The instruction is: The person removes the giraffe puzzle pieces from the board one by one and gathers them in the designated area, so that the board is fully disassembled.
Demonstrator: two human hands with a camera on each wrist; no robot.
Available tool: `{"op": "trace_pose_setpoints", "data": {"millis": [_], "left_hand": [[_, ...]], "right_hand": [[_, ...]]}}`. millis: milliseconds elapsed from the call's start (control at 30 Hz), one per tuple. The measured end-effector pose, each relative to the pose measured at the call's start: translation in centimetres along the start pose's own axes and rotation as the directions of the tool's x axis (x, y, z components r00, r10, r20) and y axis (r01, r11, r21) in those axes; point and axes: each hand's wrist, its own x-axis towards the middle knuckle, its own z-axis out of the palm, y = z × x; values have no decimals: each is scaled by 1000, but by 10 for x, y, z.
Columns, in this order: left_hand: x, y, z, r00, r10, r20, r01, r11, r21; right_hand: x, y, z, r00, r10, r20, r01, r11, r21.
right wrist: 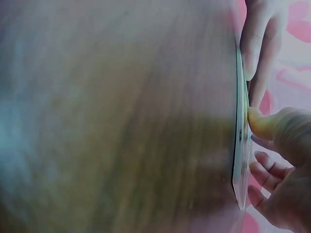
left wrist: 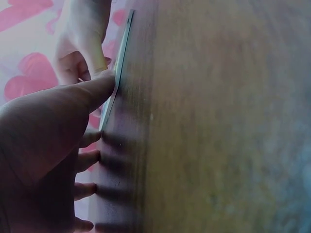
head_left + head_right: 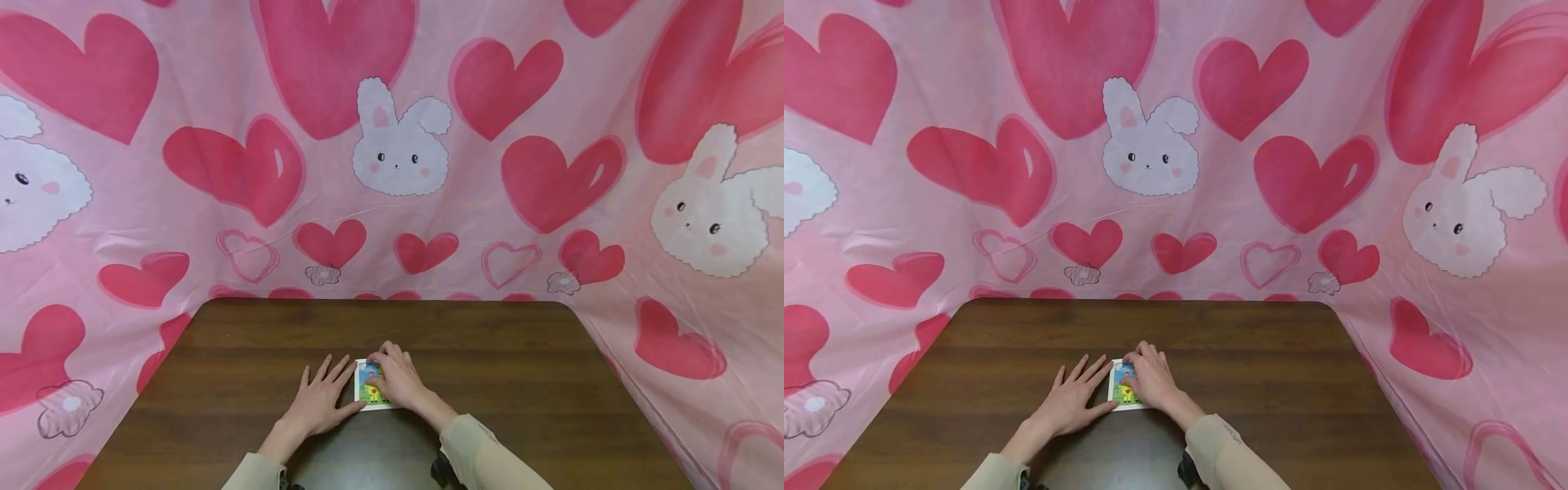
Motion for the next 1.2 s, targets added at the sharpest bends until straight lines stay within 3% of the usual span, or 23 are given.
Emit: {"op": "trace_pose_setpoints", "data": {"millis": [300,600,967,1200], "left_hand": [[0,-6,5,998,52,-45,-54,998,-29],[2,-5,5,1000,16,-12,-16,1000,-15],[1,-5,2,1000,20,-12,-20,1000,-20],[0,-4,3,1000,16,-6,-16,999,-33]], "right_hand": [[7,-4,-1,998,30,48,-31,999,29],[13,-4,-3,991,77,114,-86,993,78],[8,-1,5,998,59,17,-61,987,148],[5,1,7,999,47,7,-48,985,164]]}}
